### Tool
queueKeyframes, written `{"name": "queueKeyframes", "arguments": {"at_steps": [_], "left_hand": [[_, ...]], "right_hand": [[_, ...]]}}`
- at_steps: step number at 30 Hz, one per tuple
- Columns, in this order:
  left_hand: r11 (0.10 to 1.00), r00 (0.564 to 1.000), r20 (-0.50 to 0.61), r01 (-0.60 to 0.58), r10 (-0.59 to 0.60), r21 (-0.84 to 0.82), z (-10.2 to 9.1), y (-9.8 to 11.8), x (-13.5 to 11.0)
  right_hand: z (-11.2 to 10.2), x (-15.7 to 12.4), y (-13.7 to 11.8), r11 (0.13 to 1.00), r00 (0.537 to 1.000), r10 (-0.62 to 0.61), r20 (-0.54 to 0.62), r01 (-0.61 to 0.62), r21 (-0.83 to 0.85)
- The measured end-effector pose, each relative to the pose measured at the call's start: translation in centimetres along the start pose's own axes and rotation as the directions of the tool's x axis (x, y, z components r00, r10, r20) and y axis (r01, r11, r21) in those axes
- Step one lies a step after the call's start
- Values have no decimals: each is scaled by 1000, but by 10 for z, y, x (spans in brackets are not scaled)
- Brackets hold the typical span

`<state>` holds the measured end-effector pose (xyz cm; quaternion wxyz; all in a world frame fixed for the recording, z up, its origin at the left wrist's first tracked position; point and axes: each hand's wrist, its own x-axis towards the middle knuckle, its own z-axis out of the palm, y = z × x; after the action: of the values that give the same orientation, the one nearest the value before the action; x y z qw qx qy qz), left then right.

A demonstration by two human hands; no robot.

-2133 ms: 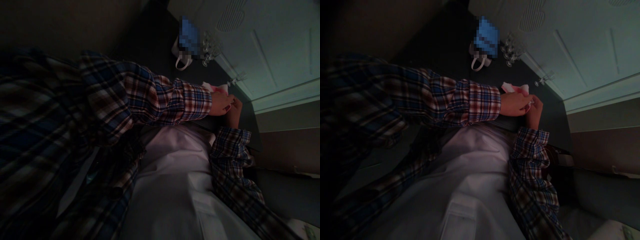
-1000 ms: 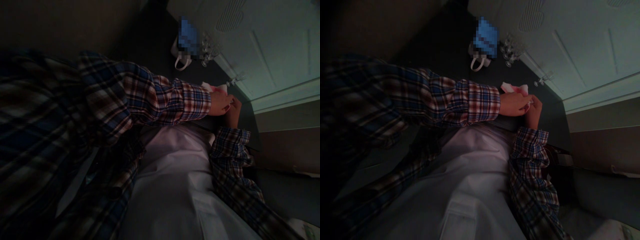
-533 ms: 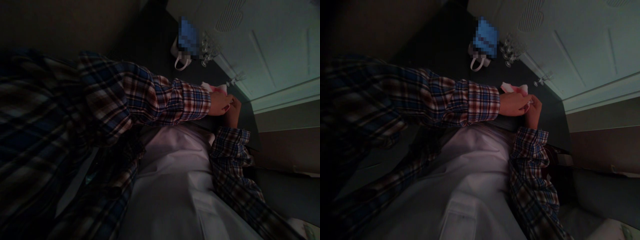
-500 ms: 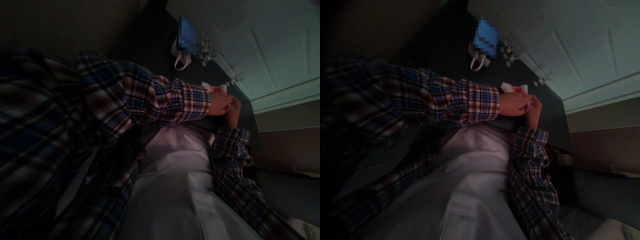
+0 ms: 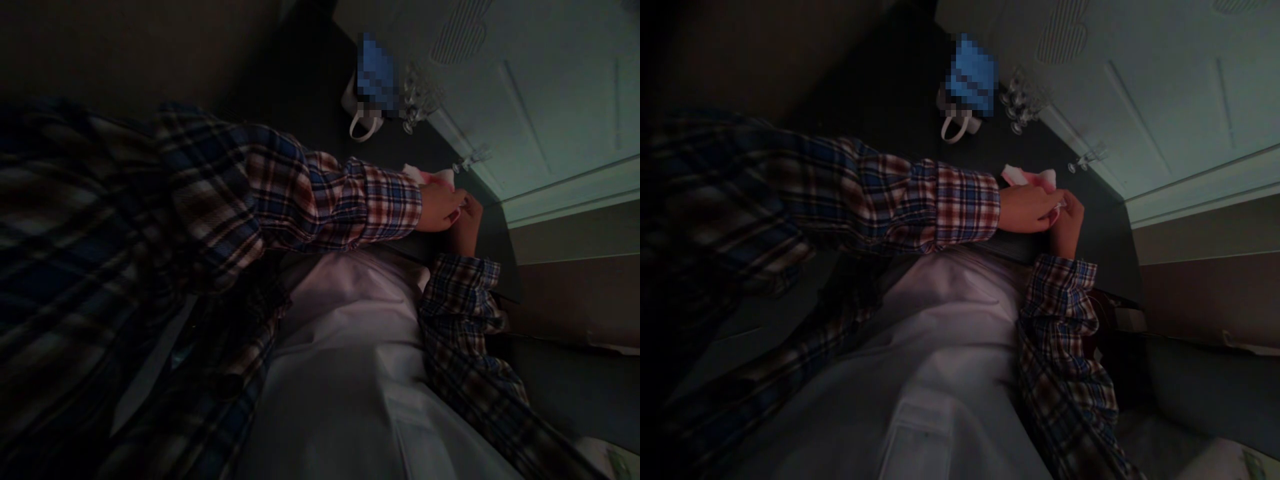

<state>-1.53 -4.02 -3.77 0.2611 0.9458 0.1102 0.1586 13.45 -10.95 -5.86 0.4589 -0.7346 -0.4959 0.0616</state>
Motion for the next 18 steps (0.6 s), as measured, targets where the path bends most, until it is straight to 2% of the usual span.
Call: {"name": "queueKeyframes", "arguments": {"at_steps": [18], "left_hand": [[1000, 1000, 5, -16, 17, -12, -2, 0, -2]], "right_hand": [[0, 0, 0, 999, 1000, 21, -1, -21, 31]]}}
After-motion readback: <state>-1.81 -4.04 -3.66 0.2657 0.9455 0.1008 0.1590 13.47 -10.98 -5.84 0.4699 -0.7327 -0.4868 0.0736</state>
